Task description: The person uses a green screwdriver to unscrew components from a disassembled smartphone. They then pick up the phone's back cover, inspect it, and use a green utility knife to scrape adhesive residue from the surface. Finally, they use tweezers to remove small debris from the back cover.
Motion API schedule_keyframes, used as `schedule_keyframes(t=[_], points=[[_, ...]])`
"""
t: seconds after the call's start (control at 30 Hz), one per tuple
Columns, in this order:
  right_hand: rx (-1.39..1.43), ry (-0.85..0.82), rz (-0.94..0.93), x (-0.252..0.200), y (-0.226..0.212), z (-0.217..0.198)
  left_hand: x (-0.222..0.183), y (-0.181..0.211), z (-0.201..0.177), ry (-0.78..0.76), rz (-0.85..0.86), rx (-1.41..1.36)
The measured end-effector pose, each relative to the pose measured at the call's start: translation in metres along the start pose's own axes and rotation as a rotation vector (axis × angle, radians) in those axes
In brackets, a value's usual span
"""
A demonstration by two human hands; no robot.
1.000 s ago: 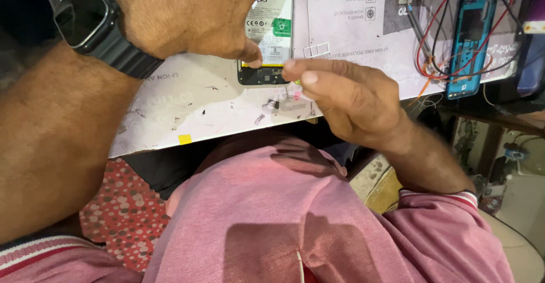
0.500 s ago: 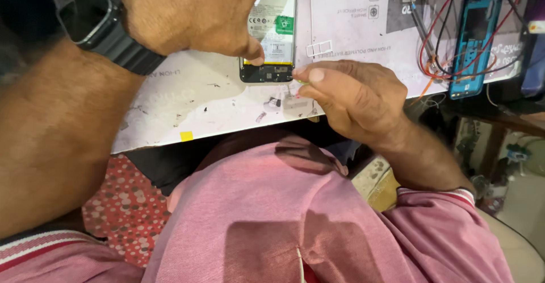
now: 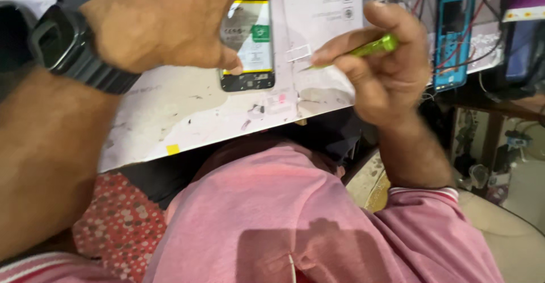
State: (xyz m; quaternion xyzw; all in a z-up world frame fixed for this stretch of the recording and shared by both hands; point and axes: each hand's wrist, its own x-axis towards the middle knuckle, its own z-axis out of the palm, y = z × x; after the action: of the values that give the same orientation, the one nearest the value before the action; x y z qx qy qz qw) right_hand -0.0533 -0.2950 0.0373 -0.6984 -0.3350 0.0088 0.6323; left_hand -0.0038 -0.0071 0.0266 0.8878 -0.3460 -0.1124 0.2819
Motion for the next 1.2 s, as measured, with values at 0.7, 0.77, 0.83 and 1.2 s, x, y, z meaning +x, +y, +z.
schedule_keyframes(t=[0.7,0.77,0.83,1.2], points=[[-0.724,-0.274,0.128,0.012,0.014,-0.052,0.002,0.001,0.000,0.075,0.049,0.117],[-0.657,-0.235,0.203,0.012,0.001,-0.067,0.003,-0.002,0.001,0.094,0.054,0.135],[-0.599,-0.183,0.470,0.005,-0.007,-0.072,0.003,-0.006,0.001,0.041,-0.019,0.102],[0.003,0.224,0.247,-0.036,-0.042,-0.083,-0.004,0.005,-0.003,0.362,-0.250,-0.103]])
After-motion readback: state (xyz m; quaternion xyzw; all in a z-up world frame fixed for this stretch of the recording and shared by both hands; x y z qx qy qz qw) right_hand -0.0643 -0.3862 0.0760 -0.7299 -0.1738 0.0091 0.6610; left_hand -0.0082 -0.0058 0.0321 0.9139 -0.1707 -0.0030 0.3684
